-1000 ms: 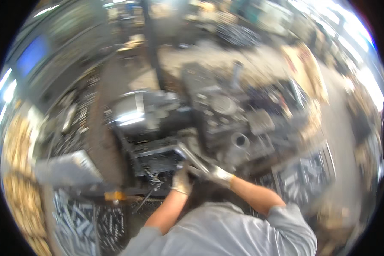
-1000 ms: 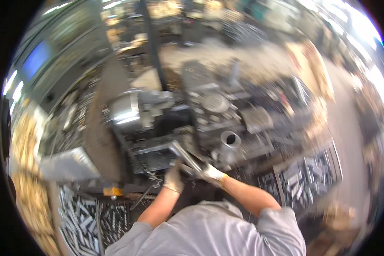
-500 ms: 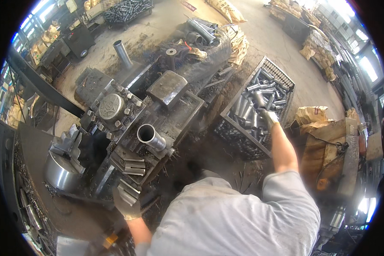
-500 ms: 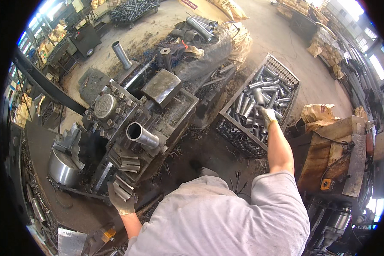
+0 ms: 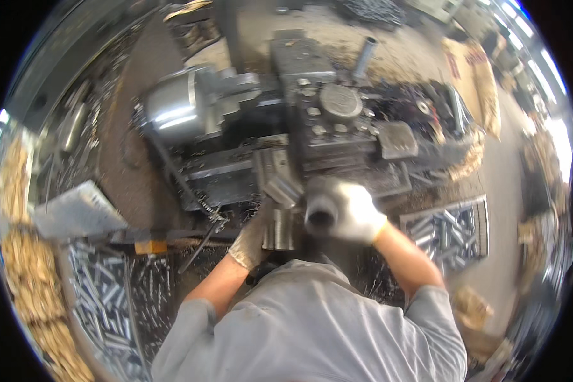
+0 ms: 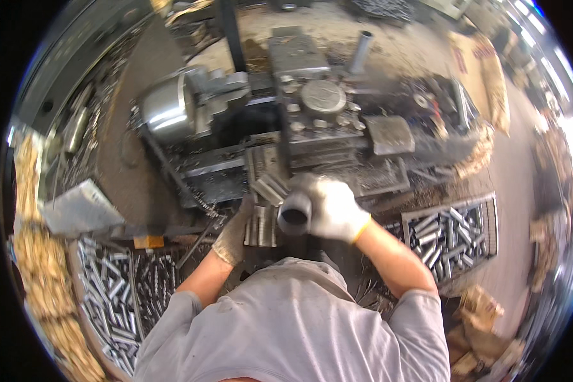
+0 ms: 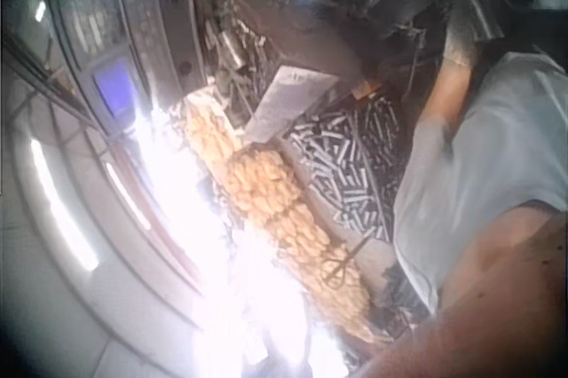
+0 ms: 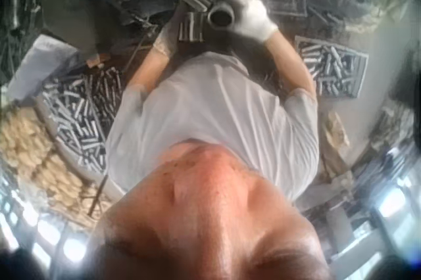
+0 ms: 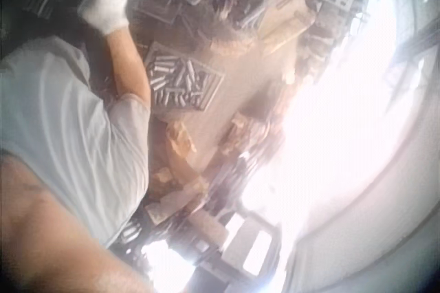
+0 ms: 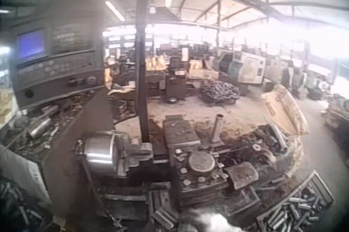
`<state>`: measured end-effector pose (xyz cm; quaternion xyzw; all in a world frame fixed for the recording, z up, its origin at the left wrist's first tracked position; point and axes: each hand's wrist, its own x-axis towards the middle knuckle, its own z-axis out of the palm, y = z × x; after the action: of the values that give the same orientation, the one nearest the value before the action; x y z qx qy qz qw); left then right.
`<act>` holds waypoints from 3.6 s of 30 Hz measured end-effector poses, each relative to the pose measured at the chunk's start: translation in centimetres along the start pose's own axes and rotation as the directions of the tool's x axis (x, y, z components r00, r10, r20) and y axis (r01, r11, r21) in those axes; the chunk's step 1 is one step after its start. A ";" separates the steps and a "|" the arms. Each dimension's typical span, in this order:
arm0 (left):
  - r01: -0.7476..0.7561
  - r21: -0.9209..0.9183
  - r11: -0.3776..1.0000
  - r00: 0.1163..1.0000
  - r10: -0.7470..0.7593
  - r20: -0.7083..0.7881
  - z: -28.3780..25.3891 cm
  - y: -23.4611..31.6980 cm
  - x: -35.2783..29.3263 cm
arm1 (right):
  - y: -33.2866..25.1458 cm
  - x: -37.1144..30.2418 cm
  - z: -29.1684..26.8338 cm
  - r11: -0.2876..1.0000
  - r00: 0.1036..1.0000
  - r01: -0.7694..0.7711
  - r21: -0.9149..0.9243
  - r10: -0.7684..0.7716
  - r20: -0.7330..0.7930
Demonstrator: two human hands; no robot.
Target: The person repeatedly picks up cylindrical metal parts from a bin, loads them into a lathe chuck, operates the machine controls, and removes the processed parts. The cycle repeats continuously as the person handles multiple metal cylinders one at a time.
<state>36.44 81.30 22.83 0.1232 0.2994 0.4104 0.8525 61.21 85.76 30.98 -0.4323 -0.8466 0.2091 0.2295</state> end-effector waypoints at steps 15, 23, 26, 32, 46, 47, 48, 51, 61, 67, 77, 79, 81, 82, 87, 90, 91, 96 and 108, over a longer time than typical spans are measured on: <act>-0.499 0.089 0.862 0.833 0.506 -0.223 -2.1 7.1 1.5 | -0.3 8.1 5.7 0.422 0.814 -0.566 0.708 0.425 0.396; -0.093 0.524 0.846 0.984 0.157 -0.079 0.0 9.1 7.1 | -4.0 9.8 -1.0 0.361 0.876 -0.478 0.801 0.262 0.404; -0.020 0.949 0.315 0.897 0.425 -0.122 -2.1 11.3 11.6 | -3.3 12.0 -8.2 0.791 0.994 0.020 0.611 -0.082 0.074; -0.032 0.994 0.104 0.853 0.521 -0.027 0.1 9.8 16.3 | 2.1 26.3 -14.7 0.794 0.948 0.302 -0.528 -0.194 0.252; -0.682 0.369 0.632 0.047 0.541 -0.840 -16.3 0.9 -10.1 | 12.8 35.6 -2.5 0.951 0.731 0.257 -0.170 -0.077 0.678; -0.706 0.403 0.582 -0.099 0.482 -0.871 -17.3 1.5 -11.2 | 13.0 35.8 -2.5 0.978 0.781 0.194 -0.080 -0.105 0.615; -0.742 0.396 0.541 -0.068 0.527 -0.847 -17.9 1.9 -12.1 | 13.3 36.3 -2.7 0.944 0.710 0.165 -0.286 0.088 0.699; -0.810 0.323 0.489 -0.050 0.492 -0.869 -18.6 3.6 -15.2 | 13.5 36.4 -2.7 0.838 0.633 0.209 -0.505 0.277 0.722; -0.451 0.552 0.701 0.066 0.643 -0.763 -23.9 4.1 -17.8 | 10.2 33.8 -3.8 0.924 0.939 0.155 -0.351 -0.028 0.342; 0.128 0.890 0.438 -0.404 0.843 -0.356 -18.8 4.0 -17.3 | 2.5 18.9 -11.4 0.992 0.962 0.121 0.037 -0.108 -0.251; 0.392 0.789 -0.474 0.033 0.864 0.502 5.7 35.0 -3.0 | -3.2 4.2 -2.3 0.754 0.982 -0.189 0.629 0.136 0.132; 0.697 0.598 -0.395 0.124 0.888 0.443 6.9 40.8 -0.3 | -1.9 3.8 -1.6 0.763 0.942 -0.328 0.557 0.222 0.251; 0.754 0.568 -0.330 0.162 0.931 0.326 7.6 44.5 1.2 | -0.6 3.0 -1.3 0.741 0.943 -0.315 0.594 0.171 0.286; 0.759 0.568 -0.318 0.208 0.946 0.251 8.0 45.4 1.6 | -0.1 2.5 -1.2 0.750 0.953 -0.279 0.600 0.138 0.271; 0.411 0.815 -0.410 -0.024 0.888 0.459 7.7 36.0 0.9 | 2.0 1.3 1.2 0.667 0.905 -0.388 0.636 0.143 0.402; 0.309 0.769 -0.560 0.187 0.829 0.528 1.3 19.4 -1.2 | 2.2 2.3 4.6 0.743 0.932 -0.056 0.667 -0.200 0.301; 0.294 0.823 -0.486 0.315 0.862 0.397 -1.9 12.8 -2.2 | 1.9 2.8 6.1 0.788 0.907 0.014 0.616 -0.269 0.324; 0.452 0.520 0.725 0.014 0.577 -0.816 -16.7 -25.0 -18.4 | -2.5 2.9 15.8 0.715 0.639 -0.453 0.532 -0.156 0.753; -0.635 0.771 0.041 0.449 -0.793 0.412 21.1 -95.9 -20.5 | -26.1 -20.1 40.6 0.646 -0.439 0.433 0.628 -0.457 0.773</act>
<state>99.41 5.50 4.17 0.8377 -0.0005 -0.1312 0.5302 31.94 48.70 8.46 0.2830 -0.7973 0.3396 -0.4109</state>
